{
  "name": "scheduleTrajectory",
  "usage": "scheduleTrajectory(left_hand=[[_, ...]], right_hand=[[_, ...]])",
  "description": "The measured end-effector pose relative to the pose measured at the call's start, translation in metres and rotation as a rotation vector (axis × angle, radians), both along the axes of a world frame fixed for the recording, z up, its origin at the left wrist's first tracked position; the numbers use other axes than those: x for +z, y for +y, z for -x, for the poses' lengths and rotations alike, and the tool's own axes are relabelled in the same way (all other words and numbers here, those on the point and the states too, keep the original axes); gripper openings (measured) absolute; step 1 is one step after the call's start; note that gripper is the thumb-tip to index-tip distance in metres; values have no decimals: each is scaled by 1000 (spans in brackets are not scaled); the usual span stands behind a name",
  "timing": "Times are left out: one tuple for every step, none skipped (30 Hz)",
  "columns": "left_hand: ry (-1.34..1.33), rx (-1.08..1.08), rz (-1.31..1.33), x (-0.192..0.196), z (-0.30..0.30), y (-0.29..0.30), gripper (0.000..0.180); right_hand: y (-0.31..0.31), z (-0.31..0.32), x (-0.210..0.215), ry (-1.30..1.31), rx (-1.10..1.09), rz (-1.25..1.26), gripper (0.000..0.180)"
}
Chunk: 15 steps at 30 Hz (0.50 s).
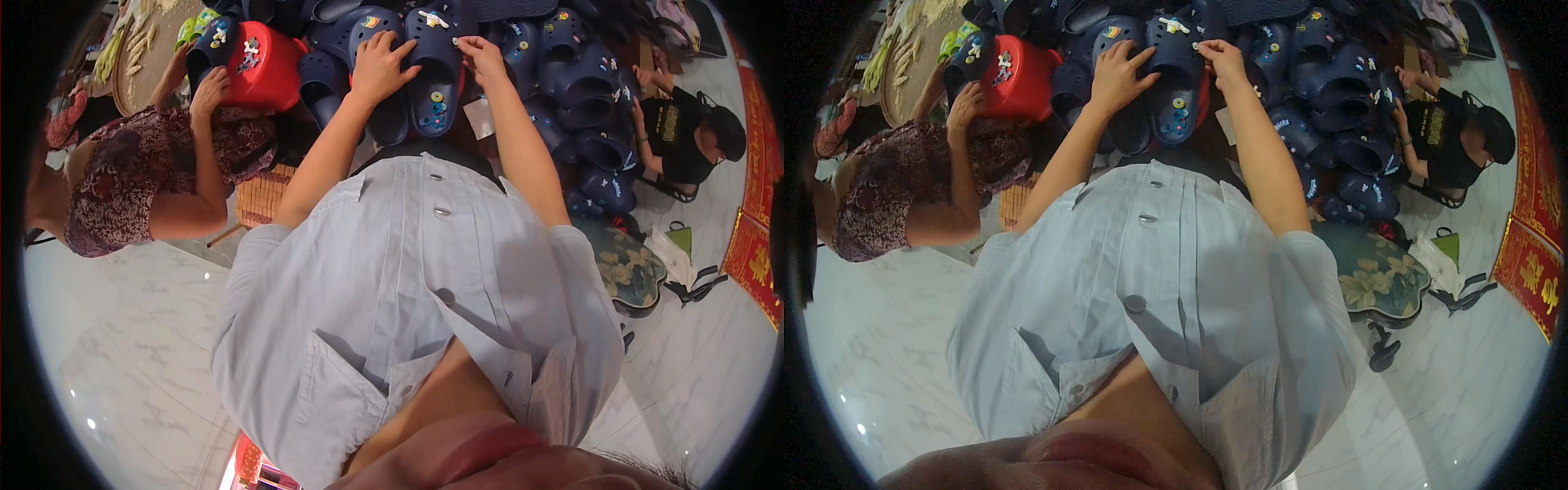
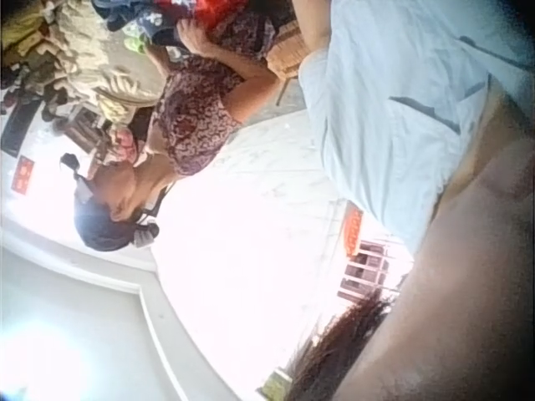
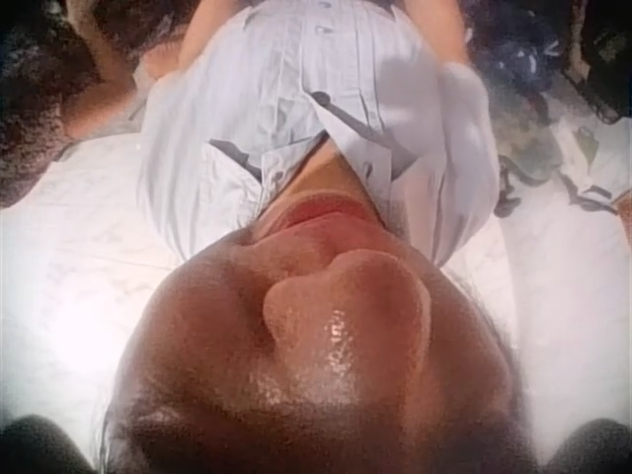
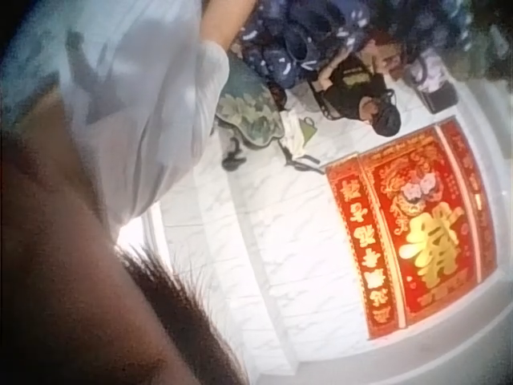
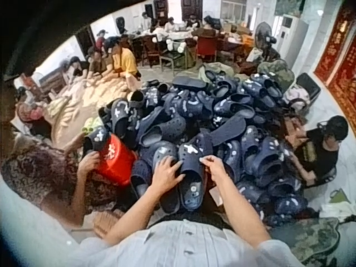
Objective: Placing decorative charms into the holes of blue plastic clogs.
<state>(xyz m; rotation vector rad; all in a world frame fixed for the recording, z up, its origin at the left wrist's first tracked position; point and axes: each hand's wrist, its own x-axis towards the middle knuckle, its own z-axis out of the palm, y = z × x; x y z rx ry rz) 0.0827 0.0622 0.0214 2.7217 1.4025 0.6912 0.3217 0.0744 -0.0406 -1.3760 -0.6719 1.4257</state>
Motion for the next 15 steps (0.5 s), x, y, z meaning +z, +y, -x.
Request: scheduleTrajectory(left_hand=[[1,5,-13,-1,1,0,51],[3,10,-26,-3,2,-1,50],[1,15,-21,-3,1,-1,50],[-3,14,-26,-3,1,-1,50],[-5,12,-31,-4,1,-1,49],[-7,16,-28,-4,0,-1,49],[-6,14,-23,-4,-1,0,49],[-4,13,-19,-5,-1,0,49],[-4,16,-17,-5,-1,0,49],[1,13,-23,-6,-1,0,49],[7,10,-29,-7,-1,0,50],[7,4,-27,-6,-2,0,50],[13,0,-21,-5,-3,0,49],[20,-6,-14,-4,-4,0,49],[21,-10,-13,-4,-4,1,49]], right_hand=[[1,1,2,-18,4,20,10],[3,3,3,-37,6,39,11],[3,3,6,-39,12,44,11],[3,4,9,-100,-20,42,13],[3,6,11,-161,-52,40,15],[3,5,9,-163,-48,42,15],[5,3,7,-183,-40,-6,17],[6,1,5,-204,-32,-55,20],[8,1,3,-222,-19,-70,20],[10,1,1,-222,-17,-68,20],[12,2,-2,-291,4,-145,19],[13,0,-5,-360,17,-222,18],[15,-1,-9,-360,11,-220,18],[16,-2,-13,-483,9,-208,18],[17,-2,-14,-603,11,-196,19]])
